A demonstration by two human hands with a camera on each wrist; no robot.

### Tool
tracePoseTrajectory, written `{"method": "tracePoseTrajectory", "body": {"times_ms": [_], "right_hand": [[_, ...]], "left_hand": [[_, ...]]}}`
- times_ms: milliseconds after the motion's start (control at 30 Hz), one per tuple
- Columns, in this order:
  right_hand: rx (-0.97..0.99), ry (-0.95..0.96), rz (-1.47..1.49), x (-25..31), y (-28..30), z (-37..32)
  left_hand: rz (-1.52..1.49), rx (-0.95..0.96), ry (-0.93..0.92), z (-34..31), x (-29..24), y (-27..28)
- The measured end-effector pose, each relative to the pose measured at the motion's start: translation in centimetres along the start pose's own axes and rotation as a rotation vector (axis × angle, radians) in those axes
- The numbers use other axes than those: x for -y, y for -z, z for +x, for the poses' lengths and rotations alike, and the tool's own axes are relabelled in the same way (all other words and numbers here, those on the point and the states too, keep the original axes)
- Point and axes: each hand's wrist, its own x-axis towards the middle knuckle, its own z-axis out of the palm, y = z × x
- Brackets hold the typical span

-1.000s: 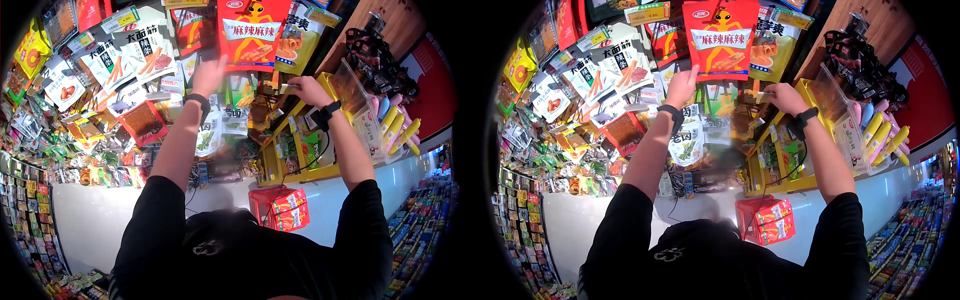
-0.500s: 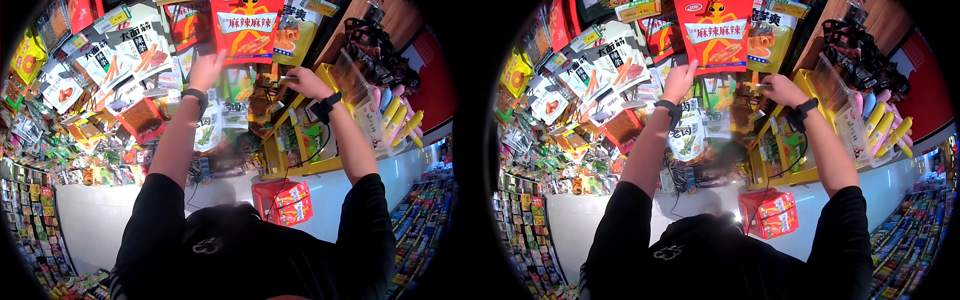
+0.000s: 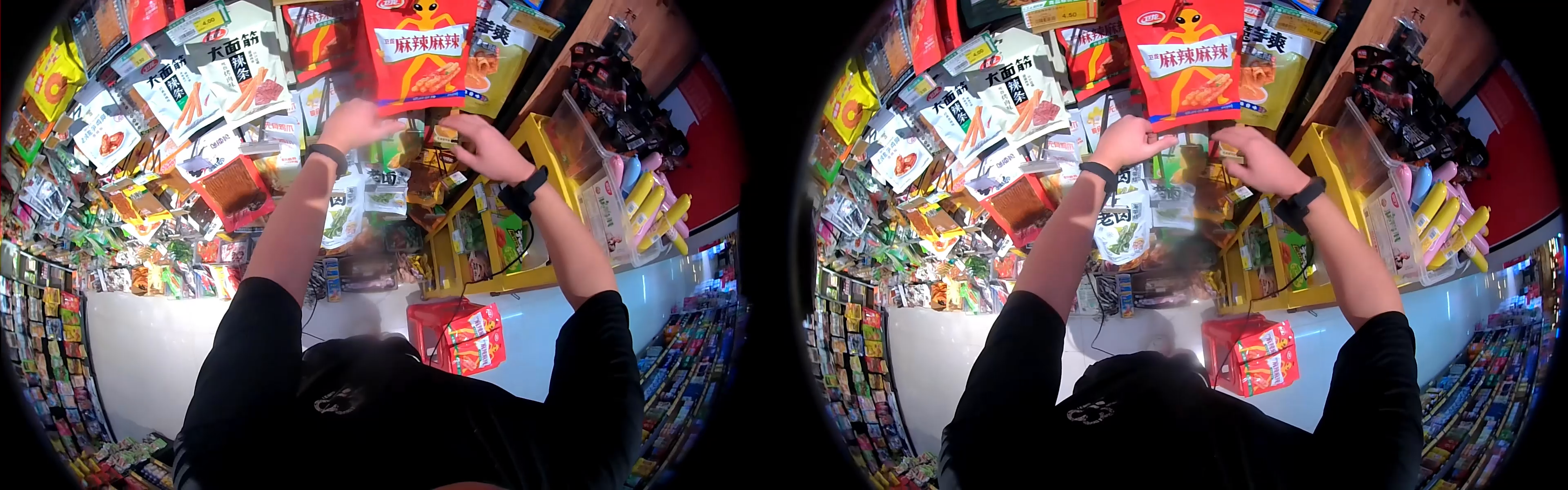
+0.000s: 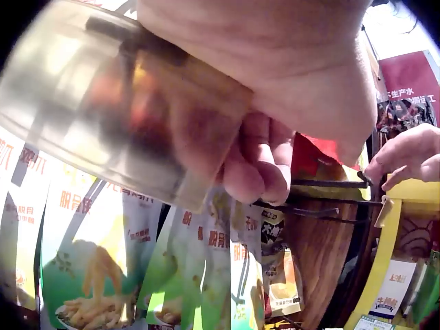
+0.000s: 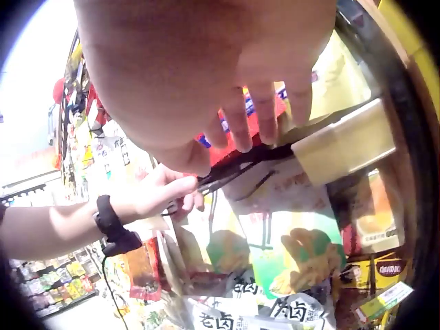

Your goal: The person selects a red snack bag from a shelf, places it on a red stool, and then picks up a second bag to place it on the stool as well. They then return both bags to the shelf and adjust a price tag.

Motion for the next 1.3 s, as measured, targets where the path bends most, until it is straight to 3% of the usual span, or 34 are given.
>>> {"method": "tracePoseTrajectory", "body": {"times_ms": [100, 233, 300, 600, 667, 800, 1000, 1133, 1167, 1300], "right_hand": [[0.12, 0.038, 0.045, 0.6, -0.9, -0.1], [0.261, 0.0, -0.039, 1.1, -1.2, -0.4], [0.257, -0.008, -0.069, 1.5, -1.4, -0.5], [0.275, -0.031, -0.01, 1.8, -1.3, -0.4], [0.325, -0.081, -0.066, 2.3, -1.2, -0.5], [0.286, -0.057, -0.064, 2.1, -1.7, -0.7], [0.375, -0.1, -0.047, 2.1, -1.6, -0.5], [0.255, -0.025, -0.06, 1.4, -2.6, -1.1], [0.306, -0.057, -0.058, 1.3, -2.3, -1.1], [0.347, -0.068, -0.033, 0.8, -2.0, -0.8]], "left_hand": [[-0.016, -0.077, -0.061, -0.1, 0.1, -0.3], [0.009, -0.015, -0.044, 0.1, 0.0, -0.1], [0.009, 0.117, 0.023, 0.1, -0.4, 0.6], [-0.016, -0.004, -0.043, 0.2, 0.2, -0.4], [0.024, 0.092, 0.039, 0.1, -0.1, -0.1], [0.025, 0.066, 0.021, 0.2, -0.2, -0.2], [-0.069, 0.238, 0.074, 0.8, -0.4, 0.4], [-0.079, 0.253, 0.081, 0.7, -1.0, 1.0], [-0.072, 0.242, 0.087, 0.7, -1.0, 0.9], [0.073, 0.332, 0.008, 0.7, -0.6, 0.6]]}}
